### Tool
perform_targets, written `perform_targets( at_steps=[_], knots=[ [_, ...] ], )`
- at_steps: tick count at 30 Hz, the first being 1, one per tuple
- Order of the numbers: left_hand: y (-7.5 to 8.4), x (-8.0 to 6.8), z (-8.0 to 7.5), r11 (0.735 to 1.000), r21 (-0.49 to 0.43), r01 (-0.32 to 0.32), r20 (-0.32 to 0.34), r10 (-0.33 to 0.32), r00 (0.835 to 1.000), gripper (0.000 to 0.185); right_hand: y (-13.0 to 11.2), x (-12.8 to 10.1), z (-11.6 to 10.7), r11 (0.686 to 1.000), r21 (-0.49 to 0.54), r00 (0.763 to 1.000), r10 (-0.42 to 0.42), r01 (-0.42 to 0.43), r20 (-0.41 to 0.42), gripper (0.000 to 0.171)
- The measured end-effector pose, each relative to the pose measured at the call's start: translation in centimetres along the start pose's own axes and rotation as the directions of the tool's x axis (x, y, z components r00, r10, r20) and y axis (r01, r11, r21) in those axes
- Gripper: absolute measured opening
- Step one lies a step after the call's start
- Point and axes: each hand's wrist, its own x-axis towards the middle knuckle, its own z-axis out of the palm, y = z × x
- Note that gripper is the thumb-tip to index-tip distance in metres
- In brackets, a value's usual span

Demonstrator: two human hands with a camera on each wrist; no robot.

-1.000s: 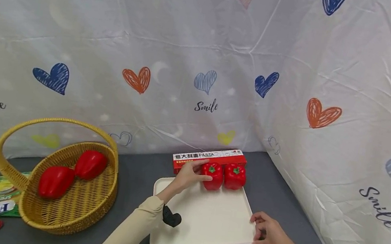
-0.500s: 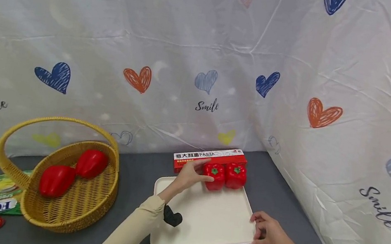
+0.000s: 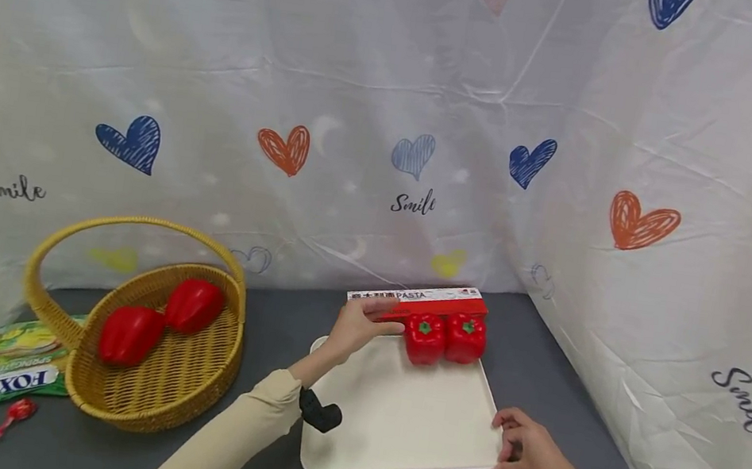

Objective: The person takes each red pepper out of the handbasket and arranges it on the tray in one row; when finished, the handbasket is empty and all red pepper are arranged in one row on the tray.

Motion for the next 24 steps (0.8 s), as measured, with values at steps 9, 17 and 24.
perform_targets(
  at_steps=[9,17,24],
  knots=[
    [3.1,-2.3,-5.2,0.997,-0.072,0.008,-0.063,-0.013,0.998,0.04,0.1,0.0,-0.1,1.0,-0.001,1.0,0.014,-0.014,0.02,0.031],
    [4.0,-4.8,-10.2,0.992,-0.126,0.016,-0.093,-0.028,0.995,0.039,0.1,0.1,-0.2,0.999,-0.023,0.999,0.041,-0.04,0.033,0.032],
    [4.4,-7.4,-14.1,0.984,-0.162,0.074,-0.059,-0.084,0.995,0.042,0.1,0.2,-0.1,1.0,-0.026,1.0,0.019,-0.018,0.021,0.031]
  ],
)
